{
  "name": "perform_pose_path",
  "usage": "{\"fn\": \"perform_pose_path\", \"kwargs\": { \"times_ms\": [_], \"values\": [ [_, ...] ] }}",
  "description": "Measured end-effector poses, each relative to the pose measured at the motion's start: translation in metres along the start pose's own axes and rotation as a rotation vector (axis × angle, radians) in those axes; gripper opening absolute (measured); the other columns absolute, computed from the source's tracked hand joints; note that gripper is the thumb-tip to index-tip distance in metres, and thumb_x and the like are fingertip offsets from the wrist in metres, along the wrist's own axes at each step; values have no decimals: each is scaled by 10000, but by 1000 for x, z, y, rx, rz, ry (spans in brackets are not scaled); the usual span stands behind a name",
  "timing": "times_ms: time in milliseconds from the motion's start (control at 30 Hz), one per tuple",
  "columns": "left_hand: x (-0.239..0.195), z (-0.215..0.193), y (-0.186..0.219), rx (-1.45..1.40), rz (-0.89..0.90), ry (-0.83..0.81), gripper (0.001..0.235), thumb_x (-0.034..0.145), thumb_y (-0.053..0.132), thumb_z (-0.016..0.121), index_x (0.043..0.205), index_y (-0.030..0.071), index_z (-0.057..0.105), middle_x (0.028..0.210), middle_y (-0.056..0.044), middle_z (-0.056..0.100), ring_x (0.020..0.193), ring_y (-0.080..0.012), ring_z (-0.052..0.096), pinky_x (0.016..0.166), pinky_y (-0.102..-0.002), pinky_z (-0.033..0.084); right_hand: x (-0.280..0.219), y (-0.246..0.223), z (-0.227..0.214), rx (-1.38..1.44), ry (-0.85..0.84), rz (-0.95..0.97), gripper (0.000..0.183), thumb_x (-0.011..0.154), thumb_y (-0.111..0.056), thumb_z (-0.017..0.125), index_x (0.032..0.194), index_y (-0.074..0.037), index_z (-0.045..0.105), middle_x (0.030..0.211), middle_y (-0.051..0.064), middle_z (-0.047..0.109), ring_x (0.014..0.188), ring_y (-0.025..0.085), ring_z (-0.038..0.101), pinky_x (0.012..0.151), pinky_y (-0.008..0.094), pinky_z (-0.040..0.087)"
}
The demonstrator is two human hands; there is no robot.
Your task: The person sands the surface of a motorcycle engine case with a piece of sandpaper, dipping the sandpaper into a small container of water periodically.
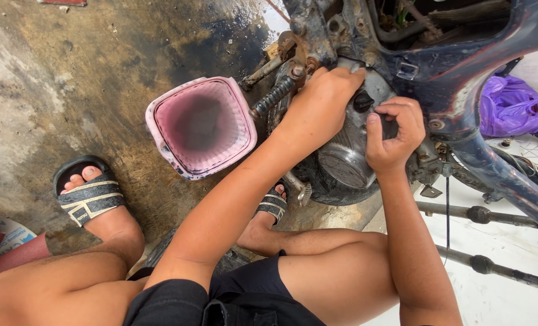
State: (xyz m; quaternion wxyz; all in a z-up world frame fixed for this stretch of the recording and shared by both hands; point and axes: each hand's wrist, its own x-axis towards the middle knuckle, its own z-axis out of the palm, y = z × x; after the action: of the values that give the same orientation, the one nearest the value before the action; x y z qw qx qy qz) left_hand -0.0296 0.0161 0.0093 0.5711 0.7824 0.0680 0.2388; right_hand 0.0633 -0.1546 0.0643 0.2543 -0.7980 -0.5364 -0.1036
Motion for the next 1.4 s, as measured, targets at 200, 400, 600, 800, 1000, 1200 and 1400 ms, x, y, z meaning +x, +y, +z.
{"fn": "perform_pose_path", "kwargs": {
  "times_ms": [200, 400, 600, 800, 1000, 1200, 1400],
  "values": [
    [-7, 44, -8, 18, 17, 73, 337, 791, -163, 705, 1113, -65, 683, 764, -174, 642, 809, -342, 682, 483, -369, 625, 0, 0, 1, 11, -3, -12, 286, 1057, -212, 702, 890, 19, 683, 857, 151, 654, 678, 262, 511, 647, 379, 440],
    [7, 36, -13, -169, -61, 20, 262, 867, -120, 578, 1106, -73, 676, 782, -213, 679, 678, -313, 708, 486, -337, 622, -2, 2, 1, 23, 3, -8, 285, 1056, -209, 702, 886, 18, 679, 852, 150, 646, 672, 254, 498, 646, 376, 433],
    [-11, 20, -1, -335, -132, 11, 239, 919, -80, 558, 1141, -116, 637, 839, -264, 688, 728, -406, 734, 517, -393, 607, 0, -2, 1, 18, -2, 12, 277, 1046, -212, 704, 886, 12, 671, 868, 152, 656, 693, 264, 516, 657, 380, 440],
    [0, 25, 2, -249, -242, 86, 201, 937, -11, 502, 1074, 25, 645, 830, -148, 711, 907, -363, 624, 625, -480, 540, 4, -16, -2, -21, -83, 39, 184, 1028, -96, 612, 947, 69, 622, 915, 214, 617, 868, 342, 584, 747, 412, 445],
    [-12, 28, 1, -292, -181, 119, 255, 909, -11, 586, 1141, -55, 685, 895, -262, 721, 883, -449, 706, 674, -479, 638, 0, -2, 0, 18, -2, 16, 250, 1030, -178, 719, 877, 15, 675, 861, 156, 662, 676, 267, 511, 653, 384, 444],
    [-7, 37, 2, -310, -131, 176, 252, 942, -41, 547, 1161, -45, 671, 930, -282, 726, 883, -469, 709, 671, -484, 649, 4, -3, 1, 7, -5, -7, 298, 1066, -219, 693, 881, 12, 661, 861, 160, 657, 673, 274, 502, 655, 397, 438],
    [8, 41, -8, -347, -172, 154, 262, 941, -40, 557, 1174, -49, 677, 927, -252, 744, 866, -404, 752, 720, -439, 665, 0, 0, 3, 2, 17, 1, 291, 1062, -220, 694, 870, -4, 664, 843, 140, 654, 645, 246, 486, 638, 384, 437]
  ]
}}
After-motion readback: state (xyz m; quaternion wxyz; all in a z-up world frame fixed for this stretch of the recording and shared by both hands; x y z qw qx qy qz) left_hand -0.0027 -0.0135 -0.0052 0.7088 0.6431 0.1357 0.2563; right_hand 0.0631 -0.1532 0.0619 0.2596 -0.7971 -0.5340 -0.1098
